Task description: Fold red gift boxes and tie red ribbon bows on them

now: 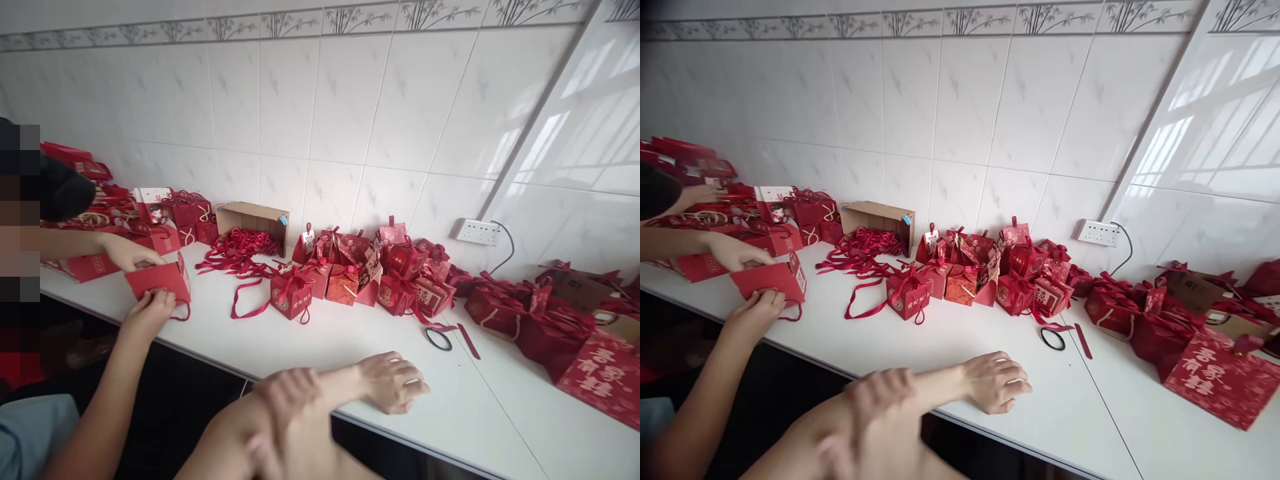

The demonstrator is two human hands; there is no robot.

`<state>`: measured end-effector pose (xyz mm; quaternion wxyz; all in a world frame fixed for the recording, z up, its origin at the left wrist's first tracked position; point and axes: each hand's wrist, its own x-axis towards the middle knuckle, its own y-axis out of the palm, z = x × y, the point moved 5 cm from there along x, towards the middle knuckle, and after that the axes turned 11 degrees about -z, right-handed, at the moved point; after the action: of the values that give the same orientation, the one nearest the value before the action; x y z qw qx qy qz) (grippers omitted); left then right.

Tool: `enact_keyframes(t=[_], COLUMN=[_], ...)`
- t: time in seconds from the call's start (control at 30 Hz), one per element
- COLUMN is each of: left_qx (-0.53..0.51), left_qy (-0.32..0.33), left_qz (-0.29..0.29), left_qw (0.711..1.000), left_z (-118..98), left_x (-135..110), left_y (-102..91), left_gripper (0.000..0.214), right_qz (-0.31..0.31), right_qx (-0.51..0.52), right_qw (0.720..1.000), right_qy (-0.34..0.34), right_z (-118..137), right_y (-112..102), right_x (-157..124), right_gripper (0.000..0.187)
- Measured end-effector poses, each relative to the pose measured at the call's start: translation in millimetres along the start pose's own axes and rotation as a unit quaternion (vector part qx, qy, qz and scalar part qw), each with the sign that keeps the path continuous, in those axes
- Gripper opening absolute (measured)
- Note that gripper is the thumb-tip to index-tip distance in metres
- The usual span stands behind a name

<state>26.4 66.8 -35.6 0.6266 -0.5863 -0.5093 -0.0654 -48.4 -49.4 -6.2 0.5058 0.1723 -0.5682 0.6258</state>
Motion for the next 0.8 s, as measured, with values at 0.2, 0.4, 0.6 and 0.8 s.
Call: enact_keyframes(t=[0.2, 0.4, 0.6, 0.8], left_qx=[0.012, 0.115, 0.204, 0.166], left_qy=[0.129, 0.015, -0.087, -0.345], left_qz=[0.004, -0.053, -0.251, -0.303], left_qw=[0.992, 0.992, 0.942, 0.873], left_z=[-6.4, 35.4, 112.5, 155.8], left_x=[23.9, 3.9, -40.8, -76.0], left_y=[-3.0, -67.2, -148.4, -164.2], left_gripper=[0.033, 0.049, 0.050, 0.073], right_qz=[-0.065, -0.017, -0.005, 0.025], right_qx=[0.022, -0.100, -0.065, -0.049], right_qw=[0.987, 0.971, 0.993, 0.997], right_qy=[-0.146, -0.218, -0.101, -0.053], right_z=[5.4, -71.5, -128.9, -199.5], right_y=[9.3, -33.3, -76.2, -63.0], right_x=[6.2, 4.0, 5.3, 8.9], right_gripper=[0.060, 0.036, 0.024, 0.019])
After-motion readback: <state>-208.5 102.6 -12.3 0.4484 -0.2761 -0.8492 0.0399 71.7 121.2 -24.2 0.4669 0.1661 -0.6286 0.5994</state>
